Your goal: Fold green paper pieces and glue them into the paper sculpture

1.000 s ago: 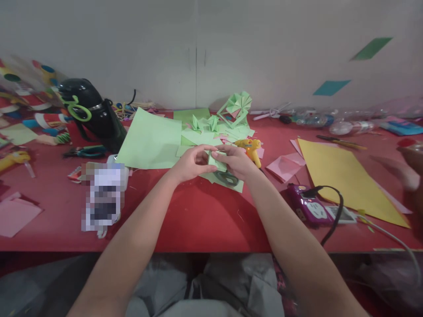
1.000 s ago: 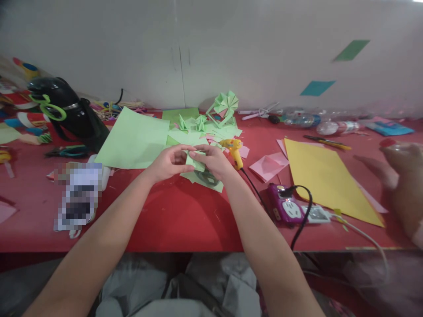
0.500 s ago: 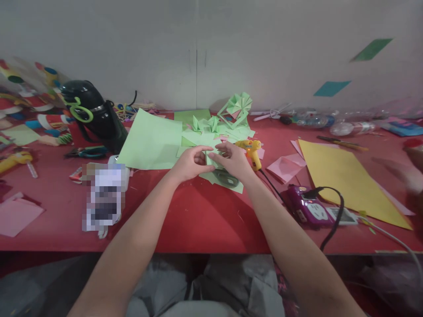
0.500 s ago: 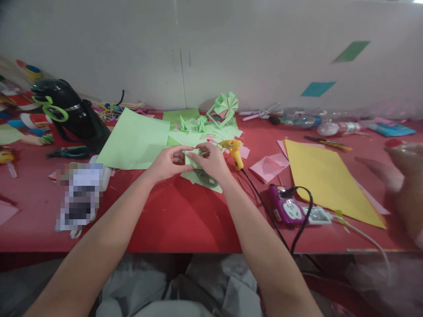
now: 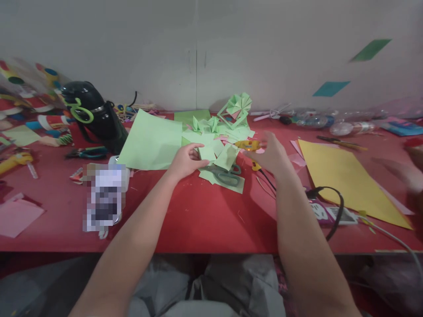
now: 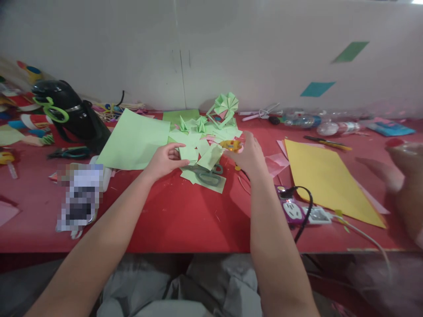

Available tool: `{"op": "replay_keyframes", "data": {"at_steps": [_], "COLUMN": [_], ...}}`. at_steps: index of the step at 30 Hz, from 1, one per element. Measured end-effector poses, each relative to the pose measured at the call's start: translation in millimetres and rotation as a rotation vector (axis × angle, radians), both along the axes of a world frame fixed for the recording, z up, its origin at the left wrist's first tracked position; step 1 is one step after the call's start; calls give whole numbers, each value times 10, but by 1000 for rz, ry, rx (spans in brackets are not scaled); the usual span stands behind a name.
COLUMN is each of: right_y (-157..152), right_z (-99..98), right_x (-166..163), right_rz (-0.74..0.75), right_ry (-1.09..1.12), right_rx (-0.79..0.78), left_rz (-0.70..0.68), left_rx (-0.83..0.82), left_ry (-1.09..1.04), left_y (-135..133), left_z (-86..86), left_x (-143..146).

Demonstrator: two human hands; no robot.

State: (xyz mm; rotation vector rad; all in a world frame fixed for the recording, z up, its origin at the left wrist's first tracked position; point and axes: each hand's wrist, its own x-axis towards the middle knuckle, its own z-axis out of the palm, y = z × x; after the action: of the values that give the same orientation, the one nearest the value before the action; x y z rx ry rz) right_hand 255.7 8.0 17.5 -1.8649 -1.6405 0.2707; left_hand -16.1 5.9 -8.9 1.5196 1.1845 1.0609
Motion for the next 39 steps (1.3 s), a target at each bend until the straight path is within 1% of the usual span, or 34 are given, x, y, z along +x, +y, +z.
{"op": "replay_keyframes", "data": {"at_steps": [1,3,8,10,12,15,18,20,22,25,31,39], "right_y": [12,44,147,165,156,85,-42,-127,-186,-215,-195,-202], "right_z": [-32,-93,-221,-245,-231,-131,2,60,77,48,-1,1], "right_x": [32,72,78,50,2,-104,-228,-307,-377,-457,-526,-561], "right_rz": [8,16,1,2,15,60,176,284,375,445,459,498], "right_ry": [23,48,42,108,226,408,528,526,514,522,541,586], "right_rx": [-52,-103,-128,-154,-156,-108,-87,-122,-163,-181,-201,-217], "left_rz": [-4,-17,-15,-16,-13,8,24,31,36,34,28,22], "left_rx": [-2,-10,-27,-31,-35,-49,-55,-54,-54,-56,-46,-36], "left_ry": [-2,-12,-22,-23,-12,13,26,26,32,44,48,51], "left_y": [0,1,12,8,-4,-24,-23,-12,-2,-3,-23,-26], "left_z": [3,7,-4,3,23,56,54,33,13,12,56,47], "left_x": [1,3,8,14,20,23,15,9,9,21,46,45]}}
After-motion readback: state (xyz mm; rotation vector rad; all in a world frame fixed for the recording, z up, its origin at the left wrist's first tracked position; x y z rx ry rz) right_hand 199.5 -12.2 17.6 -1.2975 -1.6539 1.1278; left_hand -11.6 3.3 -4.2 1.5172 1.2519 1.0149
